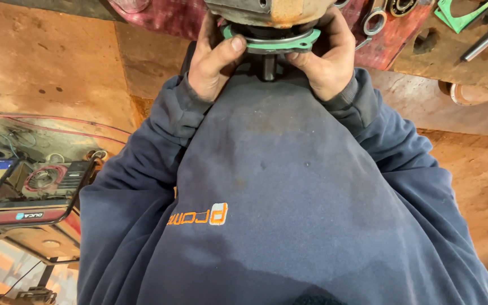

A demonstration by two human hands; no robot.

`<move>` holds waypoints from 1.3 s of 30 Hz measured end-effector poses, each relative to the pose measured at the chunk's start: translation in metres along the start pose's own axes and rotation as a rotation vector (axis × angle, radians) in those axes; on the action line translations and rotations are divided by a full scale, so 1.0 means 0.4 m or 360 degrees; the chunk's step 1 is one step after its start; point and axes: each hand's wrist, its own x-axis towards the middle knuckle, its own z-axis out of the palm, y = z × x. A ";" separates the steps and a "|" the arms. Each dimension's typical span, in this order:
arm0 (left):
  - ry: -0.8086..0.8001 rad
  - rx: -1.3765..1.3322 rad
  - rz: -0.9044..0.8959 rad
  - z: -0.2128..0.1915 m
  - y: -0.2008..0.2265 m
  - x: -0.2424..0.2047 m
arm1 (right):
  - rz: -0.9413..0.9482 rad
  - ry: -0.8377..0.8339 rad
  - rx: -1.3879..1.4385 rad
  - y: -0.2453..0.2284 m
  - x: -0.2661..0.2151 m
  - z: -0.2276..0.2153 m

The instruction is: The person inserts a metal shaft into a green mechanical housing and taps it into place with a hammer. They then place a green gasket onto the assembly and use a wrench to tighten a bolt on the shaft.

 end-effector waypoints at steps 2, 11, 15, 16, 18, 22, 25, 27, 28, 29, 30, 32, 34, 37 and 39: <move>0.0015 -0.0007 -0.0005 -0.015 -0.014 0.004 | -0.0007 0.0008 0.0002 0.014 -0.002 -0.008; 0.0152 -0.0105 -0.0020 -0.035 -0.038 0.022 | 0.0036 0.0034 0.0090 0.061 0.014 -0.032; 0.0159 -0.0047 -0.0002 -0.087 -0.061 0.023 | -0.0014 0.0014 0.0049 0.074 0.018 -0.035; 0.0159 -0.0043 -0.0010 -0.088 -0.060 0.026 | -0.0014 0.0022 0.0054 0.075 0.018 -0.035; 0.0196 -0.0028 -0.0019 -0.090 -0.059 0.031 | 0.0043 0.0020 0.0049 0.078 0.016 -0.036; 0.0229 -0.0035 -0.0034 -0.119 -0.073 0.030 | 0.0085 -0.0002 0.0139 0.066 0.025 -0.031; 0.0247 -0.0008 -0.0052 -0.116 -0.068 0.029 | 0.0088 -0.0029 0.0064 0.068 0.024 -0.040; 0.0258 -0.0011 -0.0046 -0.116 -0.069 0.028 | 0.0092 -0.0021 0.0067 0.074 0.014 -0.047; 0.0255 -0.0009 -0.0048 -0.121 -0.070 0.028 | 0.0090 -0.0018 0.0068 0.070 0.018 -0.048; 0.0246 -0.0002 -0.0037 -0.125 -0.070 0.027 | 0.0033 -0.0017 0.0119 0.065 0.021 -0.048; 0.0234 0.0005 -0.0023 -0.129 -0.072 0.029 | -0.0026 -0.0017 0.0168 0.059 0.025 -0.049; 0.0228 0.0028 -0.0019 -0.138 -0.077 0.026 | -0.0023 -0.0072 0.0155 0.058 0.025 -0.055; 0.0206 0.0066 -0.0021 -0.145 -0.080 0.026 | -0.0039 -0.0116 0.0146 0.059 0.028 -0.058; 0.0194 0.0135 0.0006 -0.162 -0.089 0.025 | -0.0051 -0.0036 0.0146 0.064 0.030 -0.053; 0.0194 0.0148 0.0070 -0.184 -0.097 0.024 | -0.0015 -0.0070 0.0159 0.060 0.036 -0.050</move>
